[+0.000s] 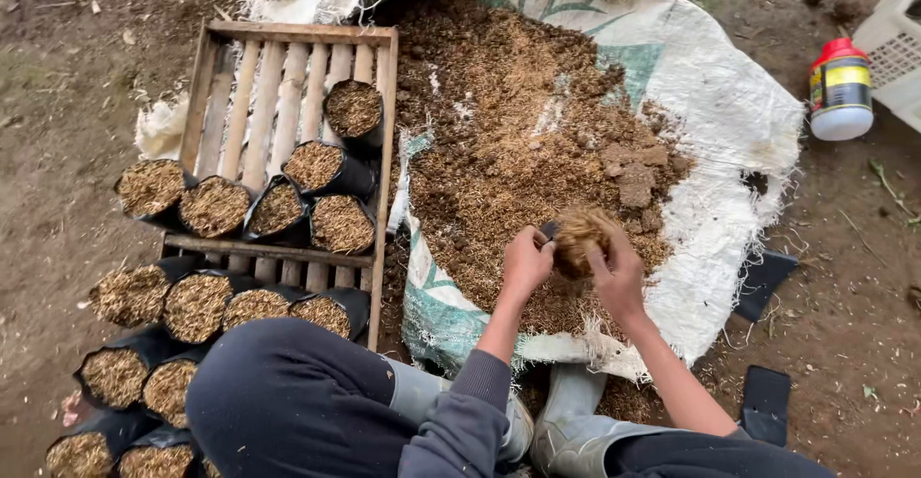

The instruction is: The person fills small black nursery bags with soil mix by hand, taking soil from a large white bag on the ground and packing it into the nursery bags before placing them in a bamboo tray.

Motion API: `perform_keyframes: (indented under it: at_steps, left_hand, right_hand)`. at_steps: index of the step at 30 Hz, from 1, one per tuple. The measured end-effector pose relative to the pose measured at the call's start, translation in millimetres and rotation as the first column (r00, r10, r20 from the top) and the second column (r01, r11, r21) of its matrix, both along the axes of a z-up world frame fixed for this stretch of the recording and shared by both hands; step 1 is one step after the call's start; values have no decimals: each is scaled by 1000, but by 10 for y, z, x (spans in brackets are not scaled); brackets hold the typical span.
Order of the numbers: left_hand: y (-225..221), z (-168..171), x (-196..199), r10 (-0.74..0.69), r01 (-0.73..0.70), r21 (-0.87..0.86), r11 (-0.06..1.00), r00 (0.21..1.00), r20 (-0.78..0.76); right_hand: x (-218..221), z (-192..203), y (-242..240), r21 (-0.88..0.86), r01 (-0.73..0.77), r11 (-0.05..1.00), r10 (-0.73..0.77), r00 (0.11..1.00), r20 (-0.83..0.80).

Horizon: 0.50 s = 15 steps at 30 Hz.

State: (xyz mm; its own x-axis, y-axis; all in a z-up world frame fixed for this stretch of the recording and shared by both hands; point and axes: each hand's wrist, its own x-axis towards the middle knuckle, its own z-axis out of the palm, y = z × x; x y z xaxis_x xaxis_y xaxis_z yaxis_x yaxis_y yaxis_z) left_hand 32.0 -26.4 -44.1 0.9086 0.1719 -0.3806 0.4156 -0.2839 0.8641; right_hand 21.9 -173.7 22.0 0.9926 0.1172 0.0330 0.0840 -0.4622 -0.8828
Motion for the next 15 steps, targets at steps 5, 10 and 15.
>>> perform_keyframes:
  at_steps: [5, 10, 15]
  left_hand:
    - [-7, 6, -112, -14, 11, -38, 999, 997, -76]
    - [43, -141, -5, -44, 29, -161, 986, 995, -92]
    - [-17, -114, -35, -43, 33, -132, 991, 996, -73]
  right_hand:
    - [-10, -172, -144, -328, 16, 945, 55, 977, 205]
    - [-95, -444, -213, -497, -145, 856, 217, 972, 90]
    - [-65, -184, -184, -328, -64, 942, 111, 986, 128]
